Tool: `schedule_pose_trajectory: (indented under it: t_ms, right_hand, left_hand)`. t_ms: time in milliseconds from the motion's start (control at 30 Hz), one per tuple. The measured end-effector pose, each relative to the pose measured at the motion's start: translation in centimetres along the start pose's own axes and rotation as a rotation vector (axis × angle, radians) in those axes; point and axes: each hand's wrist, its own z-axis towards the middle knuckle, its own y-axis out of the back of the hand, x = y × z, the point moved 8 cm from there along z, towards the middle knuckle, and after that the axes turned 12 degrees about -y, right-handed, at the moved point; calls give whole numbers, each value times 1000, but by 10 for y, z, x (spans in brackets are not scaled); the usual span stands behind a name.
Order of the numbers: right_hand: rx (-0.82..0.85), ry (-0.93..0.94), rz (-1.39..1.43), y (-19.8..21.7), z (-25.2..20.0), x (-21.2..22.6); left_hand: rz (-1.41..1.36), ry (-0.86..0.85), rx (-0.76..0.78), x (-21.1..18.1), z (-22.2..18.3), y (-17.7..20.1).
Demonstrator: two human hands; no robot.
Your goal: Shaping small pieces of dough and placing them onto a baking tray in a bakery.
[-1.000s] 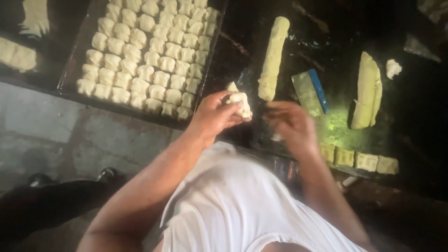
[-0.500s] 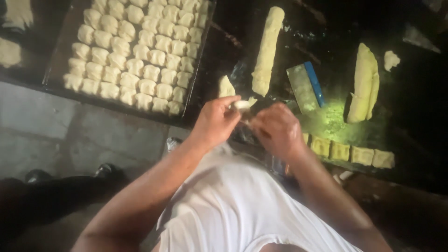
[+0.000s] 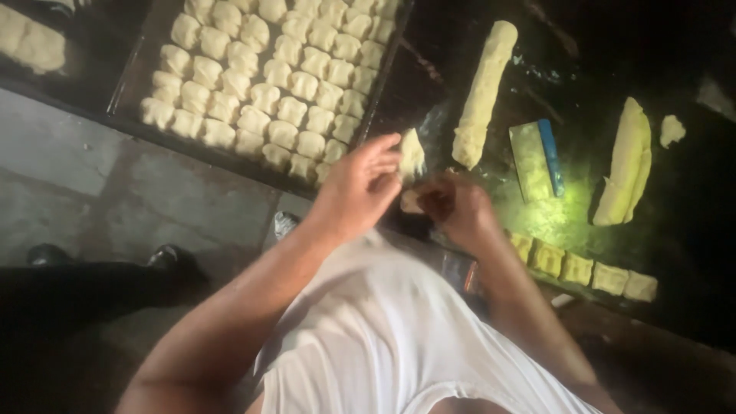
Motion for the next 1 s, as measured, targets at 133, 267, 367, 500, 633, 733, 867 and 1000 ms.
schedule_pose_trajectory:
  t_ms: [133,267,367,500,633,733,867,1000]
  right_hand:
    - [12,-134,-230,6,7,5]
    - [99,-290,-335,4,8,29]
    - [210,-126,-364,-13,13,34]
    - [194,99,-409,-1,47,74]
    - [48,-21,-240,20,123,103]
    - [-236,52,-329,30,206,115]
    - [-418,231,-435,30,255,142]
    - [-471,362,-747,15,282,120]
  left_hand:
    - [59,-87,-79,-19,2,50]
    - [63,-82,-173,-34,-5,97]
    - [-9,-50,-244,-30,-13,121]
    - [73,-127,-277,-37,-18,148]
    - [71,-75,-319,-34,-23,163]
    - [135,-143,-322,-38,-25,174]
    - [114,-94,-321,-38,-29,187]
    - [140,-120,-331,-37,-35,196]
